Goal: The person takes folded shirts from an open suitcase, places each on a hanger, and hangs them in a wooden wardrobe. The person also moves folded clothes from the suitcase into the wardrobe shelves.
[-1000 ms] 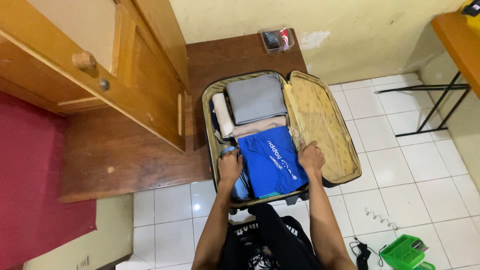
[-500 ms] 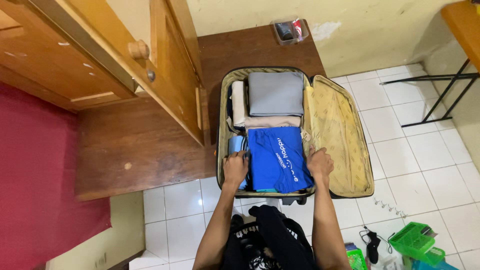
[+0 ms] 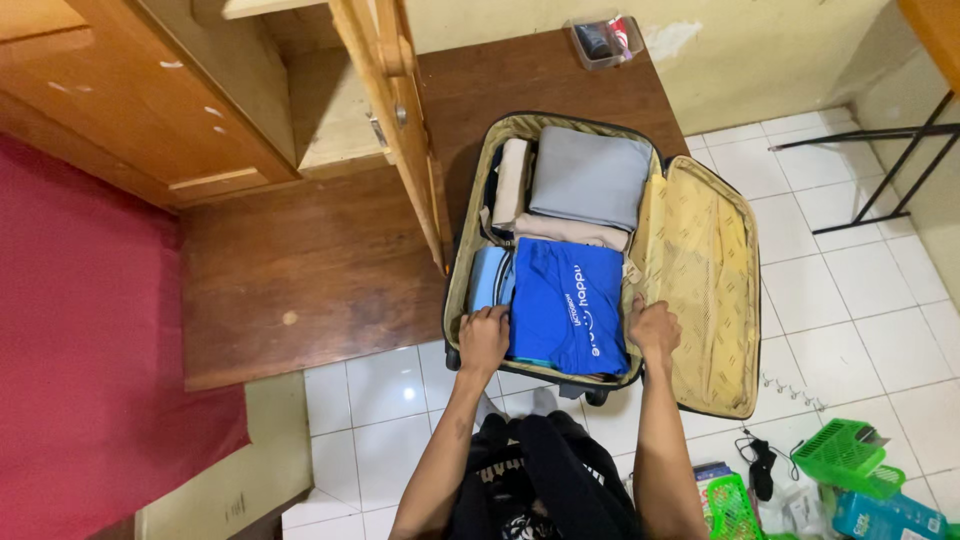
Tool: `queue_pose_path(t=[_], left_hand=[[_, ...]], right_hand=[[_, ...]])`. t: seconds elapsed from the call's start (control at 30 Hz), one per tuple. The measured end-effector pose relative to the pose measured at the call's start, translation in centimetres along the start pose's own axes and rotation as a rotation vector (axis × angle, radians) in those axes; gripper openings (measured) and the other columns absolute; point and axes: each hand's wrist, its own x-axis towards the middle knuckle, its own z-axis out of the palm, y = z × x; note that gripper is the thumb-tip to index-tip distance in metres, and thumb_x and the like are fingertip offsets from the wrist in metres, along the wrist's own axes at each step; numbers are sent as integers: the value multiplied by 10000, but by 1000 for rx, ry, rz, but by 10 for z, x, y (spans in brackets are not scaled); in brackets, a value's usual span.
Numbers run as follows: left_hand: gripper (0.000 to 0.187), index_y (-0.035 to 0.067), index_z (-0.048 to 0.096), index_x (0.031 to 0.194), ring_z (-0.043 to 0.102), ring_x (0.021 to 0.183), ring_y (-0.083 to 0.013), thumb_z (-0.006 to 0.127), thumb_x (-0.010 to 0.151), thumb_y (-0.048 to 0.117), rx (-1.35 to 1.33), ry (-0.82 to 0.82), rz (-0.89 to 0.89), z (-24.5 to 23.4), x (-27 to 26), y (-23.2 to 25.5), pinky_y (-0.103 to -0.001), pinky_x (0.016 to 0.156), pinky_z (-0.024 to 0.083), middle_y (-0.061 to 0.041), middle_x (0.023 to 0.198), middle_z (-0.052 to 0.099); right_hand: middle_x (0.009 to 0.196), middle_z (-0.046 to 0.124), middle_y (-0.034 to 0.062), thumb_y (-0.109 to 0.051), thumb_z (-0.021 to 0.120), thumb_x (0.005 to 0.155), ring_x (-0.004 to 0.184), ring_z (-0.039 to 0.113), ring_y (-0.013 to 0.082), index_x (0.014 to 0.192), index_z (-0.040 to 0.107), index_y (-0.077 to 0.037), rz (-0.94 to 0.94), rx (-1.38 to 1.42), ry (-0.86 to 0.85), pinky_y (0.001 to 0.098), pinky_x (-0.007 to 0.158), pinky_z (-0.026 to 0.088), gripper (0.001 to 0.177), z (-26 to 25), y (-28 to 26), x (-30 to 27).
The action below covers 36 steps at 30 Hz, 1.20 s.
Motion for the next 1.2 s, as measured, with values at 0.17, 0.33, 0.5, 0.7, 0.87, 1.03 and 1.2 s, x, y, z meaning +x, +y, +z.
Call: queue_pose_path(t=[0.17,0.33,0.5,0.7,0.87,1.03,1.2], left_hand=[[156,73,697,1042,589,945,-309,666,890,95,76,257,6,-8,-24,11,-473,824,388,-103,954,660],[177,72,617,1047,533,1019,-331,704,894,90,40,326,-133,-12,-48,24,-482,887,393,-113,1045,590],[643,-53,415,1292,378,1215,-456,789,803,133,-40,559,-299,6,-74,46,-535,1018,325,-291,1325,365],[931,-126,199,1434,323,1296,-459,799,794,187,-421,604,-610,52,-91,32,-522,1116,311,-345,1386,249],[894,-132,221,1424,335,1332,-455,788,882,297,-546,499,-872,74,-108,20,-485,1100,372,-390,1386,343],[876,-83,189,1456,513,1220,-477,722,920,360,-525,347,-955,59,-131,40,-519,1019,437,-371,1383,384],[587,-67,291,1338,646,1025,-479,603,982,281,-407,392,-873,31,-139,42,-559,938,466,-309,1182,591]], right_hand=[[1220,649,372,-569,571,952,1162,614,536,1178,702,61,-30,8,-32,542,1022,478,682,-3,4,11],[1180,684,385,-527,594,957,1173,628,520,1119,740,81,-116,40,-86,507,1062,472,646,-7,10,20],[1161,652,394,-478,621,924,1147,617,533,1122,721,79,-154,78,-60,524,1024,468,599,-5,15,21],[1105,663,406,-453,658,903,1106,638,530,1043,731,106,-163,120,-85,514,1007,486,580,5,32,-6],[916,711,374,-408,658,894,930,705,477,874,736,142,-154,229,-127,498,930,524,557,7,43,-41],[798,718,331,-363,665,851,766,712,430,801,718,162,-144,353,-181,505,785,531,530,7,50,-84],[810,714,319,-345,706,790,780,704,410,854,708,143,-146,479,-151,481,774,523,493,15,49,-124]])
